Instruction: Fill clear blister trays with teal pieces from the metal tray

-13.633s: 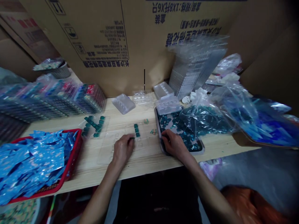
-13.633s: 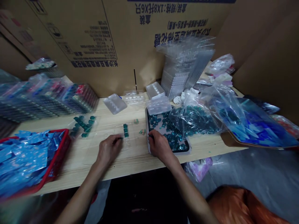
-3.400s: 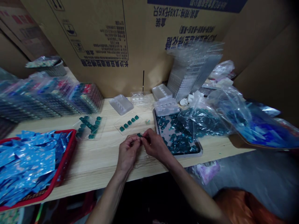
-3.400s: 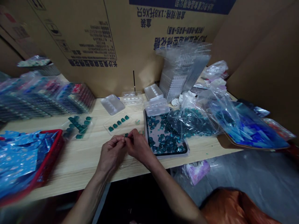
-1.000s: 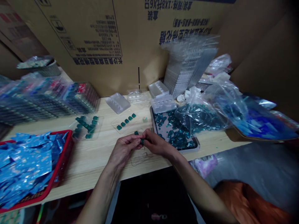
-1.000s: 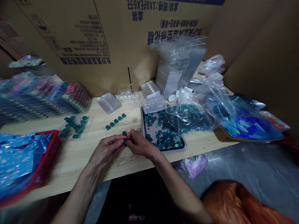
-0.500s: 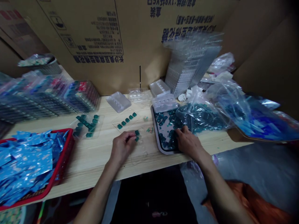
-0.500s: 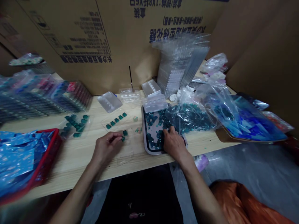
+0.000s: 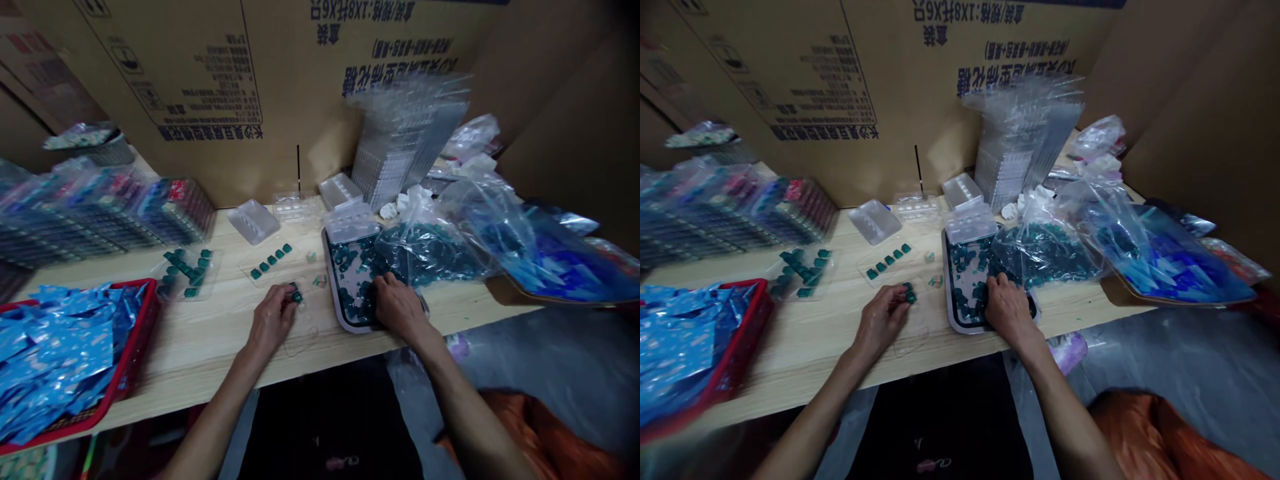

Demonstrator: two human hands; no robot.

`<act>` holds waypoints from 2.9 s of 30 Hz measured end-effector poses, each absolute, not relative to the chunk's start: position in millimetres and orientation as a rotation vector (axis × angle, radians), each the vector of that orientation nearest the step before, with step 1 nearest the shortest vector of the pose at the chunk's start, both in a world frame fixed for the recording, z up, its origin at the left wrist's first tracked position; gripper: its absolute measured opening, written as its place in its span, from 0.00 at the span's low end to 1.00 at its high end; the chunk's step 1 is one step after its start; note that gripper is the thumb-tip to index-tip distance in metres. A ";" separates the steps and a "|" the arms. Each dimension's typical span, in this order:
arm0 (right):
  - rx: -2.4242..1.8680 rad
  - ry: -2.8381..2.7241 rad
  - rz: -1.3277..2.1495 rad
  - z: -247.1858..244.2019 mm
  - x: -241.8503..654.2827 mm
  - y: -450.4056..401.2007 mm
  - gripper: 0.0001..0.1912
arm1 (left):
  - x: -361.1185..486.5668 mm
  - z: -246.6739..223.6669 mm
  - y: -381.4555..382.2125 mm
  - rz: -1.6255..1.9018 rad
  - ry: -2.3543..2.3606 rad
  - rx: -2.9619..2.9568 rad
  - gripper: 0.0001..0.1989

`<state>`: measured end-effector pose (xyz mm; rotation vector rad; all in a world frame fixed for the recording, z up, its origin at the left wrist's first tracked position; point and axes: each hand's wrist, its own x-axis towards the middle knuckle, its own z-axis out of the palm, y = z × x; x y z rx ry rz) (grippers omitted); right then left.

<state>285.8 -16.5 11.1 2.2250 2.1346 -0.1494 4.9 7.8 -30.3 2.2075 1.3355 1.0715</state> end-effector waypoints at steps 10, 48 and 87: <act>2.796 2.530 -0.819 5.5 276.1 -1.6 0.13 | -20.0 -23.7 3.1 0.940 1.331 2.437 0.12; 2.037 2.959 -1.059 9.4 166.3 -4.5 0.09 | -12.6 1.8 1.3 1.135 1.488 1.821 0.12; 1.606 3.040 -0.981 5.1 148.4 -58.5 0.09 | -23.4 -24.8 6.8 0.861 1.172 2.075 0.12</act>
